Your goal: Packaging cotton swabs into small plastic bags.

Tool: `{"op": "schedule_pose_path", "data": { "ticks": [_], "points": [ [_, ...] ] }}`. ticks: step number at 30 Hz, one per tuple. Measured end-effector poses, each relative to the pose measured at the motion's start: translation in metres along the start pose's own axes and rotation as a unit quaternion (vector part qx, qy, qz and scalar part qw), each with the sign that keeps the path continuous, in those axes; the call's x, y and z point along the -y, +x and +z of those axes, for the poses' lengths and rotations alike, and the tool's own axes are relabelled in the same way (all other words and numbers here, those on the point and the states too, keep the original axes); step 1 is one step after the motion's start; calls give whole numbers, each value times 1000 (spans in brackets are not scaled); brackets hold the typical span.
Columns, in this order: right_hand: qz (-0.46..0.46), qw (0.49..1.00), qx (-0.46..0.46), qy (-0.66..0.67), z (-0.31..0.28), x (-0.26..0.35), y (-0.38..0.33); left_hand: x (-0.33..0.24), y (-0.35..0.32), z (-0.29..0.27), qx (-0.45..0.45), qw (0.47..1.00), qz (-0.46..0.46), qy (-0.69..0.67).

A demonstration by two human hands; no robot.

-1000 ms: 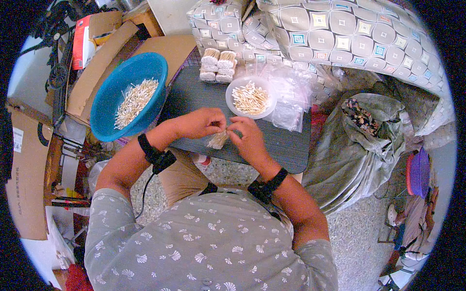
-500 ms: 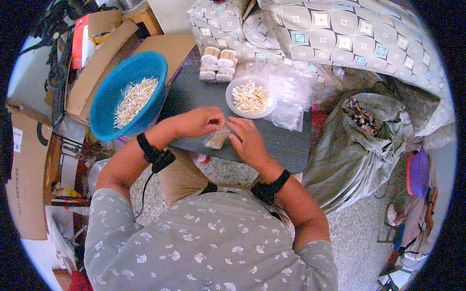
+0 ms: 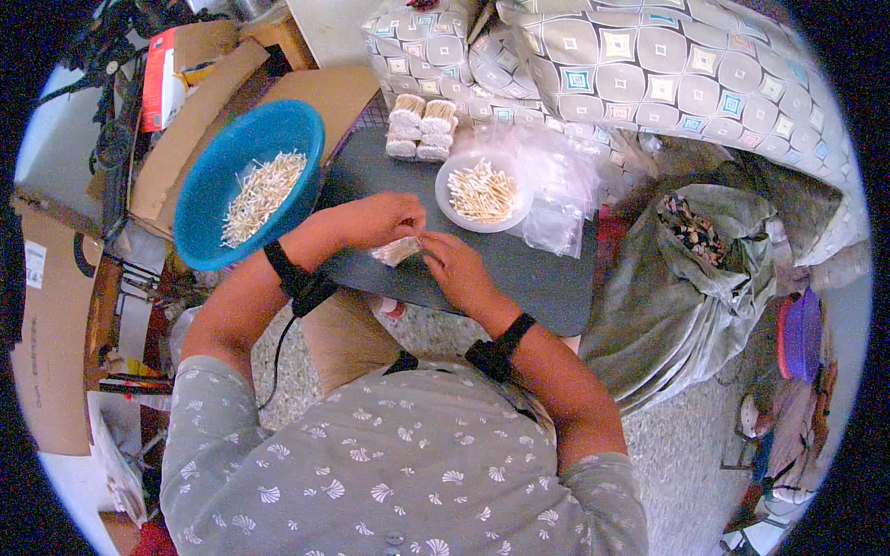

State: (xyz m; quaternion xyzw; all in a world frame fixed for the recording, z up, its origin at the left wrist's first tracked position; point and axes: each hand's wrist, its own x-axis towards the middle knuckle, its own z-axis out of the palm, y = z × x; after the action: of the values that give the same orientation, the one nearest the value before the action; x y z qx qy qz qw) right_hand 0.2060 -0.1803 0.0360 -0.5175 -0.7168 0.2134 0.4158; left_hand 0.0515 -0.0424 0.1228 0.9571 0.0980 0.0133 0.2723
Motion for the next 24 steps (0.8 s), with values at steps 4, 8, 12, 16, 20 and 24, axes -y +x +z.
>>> {"op": "schedule_pose_path", "data": {
  "ticks": [4,8,12,16,20,24],
  "points": [
    [44,998,-2,51,9,-1,10,22,4,1,2,998,-20,54],
    [30,998,-28,40,15,-15,3,47,11,3,-19,996,-39,72],
    [31,999,-21,23,9,-35,-8,55,23,2,-33,997,-46,45],
    [0,1000,-9,-18,6,-31,-9,81,23,17,-53,997,-59,25],
    [2,999,-30,-32,10,-32,-9,91,11,31,-190,979,17,74],
    [9,999,-52,-7,8,-37,-12,66,-7,37,-220,960,-162,-57]
  ]
}}
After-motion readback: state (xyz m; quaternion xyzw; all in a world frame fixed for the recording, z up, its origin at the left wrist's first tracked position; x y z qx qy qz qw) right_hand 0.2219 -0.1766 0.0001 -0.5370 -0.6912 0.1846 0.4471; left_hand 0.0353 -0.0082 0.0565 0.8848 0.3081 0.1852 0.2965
